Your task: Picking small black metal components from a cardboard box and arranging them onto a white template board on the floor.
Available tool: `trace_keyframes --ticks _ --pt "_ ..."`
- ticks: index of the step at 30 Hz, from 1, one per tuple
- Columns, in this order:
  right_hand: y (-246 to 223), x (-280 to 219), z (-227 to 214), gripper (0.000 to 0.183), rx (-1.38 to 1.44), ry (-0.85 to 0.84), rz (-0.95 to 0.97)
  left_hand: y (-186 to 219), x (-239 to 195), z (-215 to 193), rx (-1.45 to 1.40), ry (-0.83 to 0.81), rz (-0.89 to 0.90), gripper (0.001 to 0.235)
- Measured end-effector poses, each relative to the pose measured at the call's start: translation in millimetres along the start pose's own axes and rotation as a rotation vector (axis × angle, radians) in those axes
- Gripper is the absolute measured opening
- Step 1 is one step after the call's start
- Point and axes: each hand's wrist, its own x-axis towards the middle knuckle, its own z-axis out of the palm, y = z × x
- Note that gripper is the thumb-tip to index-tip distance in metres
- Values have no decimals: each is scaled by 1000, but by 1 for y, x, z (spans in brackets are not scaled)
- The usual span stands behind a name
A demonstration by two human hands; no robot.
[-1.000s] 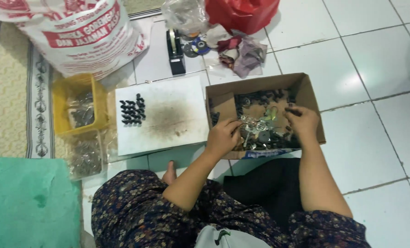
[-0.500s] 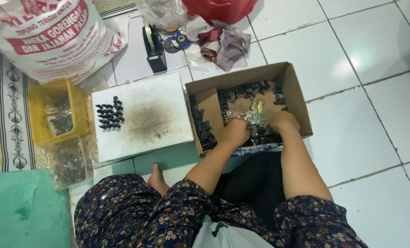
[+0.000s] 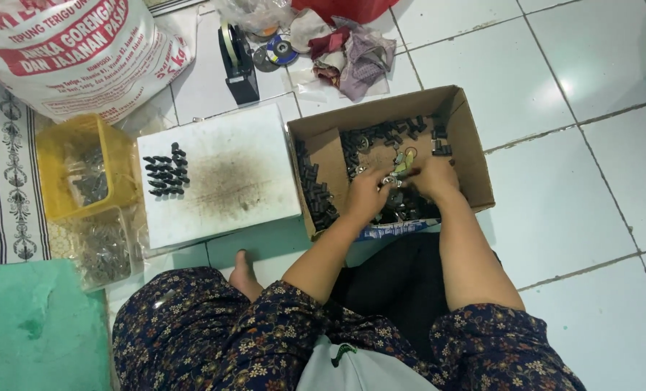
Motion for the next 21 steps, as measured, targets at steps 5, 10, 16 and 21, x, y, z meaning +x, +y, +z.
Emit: trace_keyframes --ticks 5,10,16,21 --pt "21 30 30 21 227 3 -246 -5 7 -10 -158 75 -70 22" --pt "19 33 35 25 456 -3 -343 -16 10 -27 -244 61 -225 18" --pt "8 40 53 26 256 17 -281 -45 12 -24 -395 156 -391 18" --pt "-8 42 64 25 -211 54 -243 -44 5 -23 -669 222 -486 32"
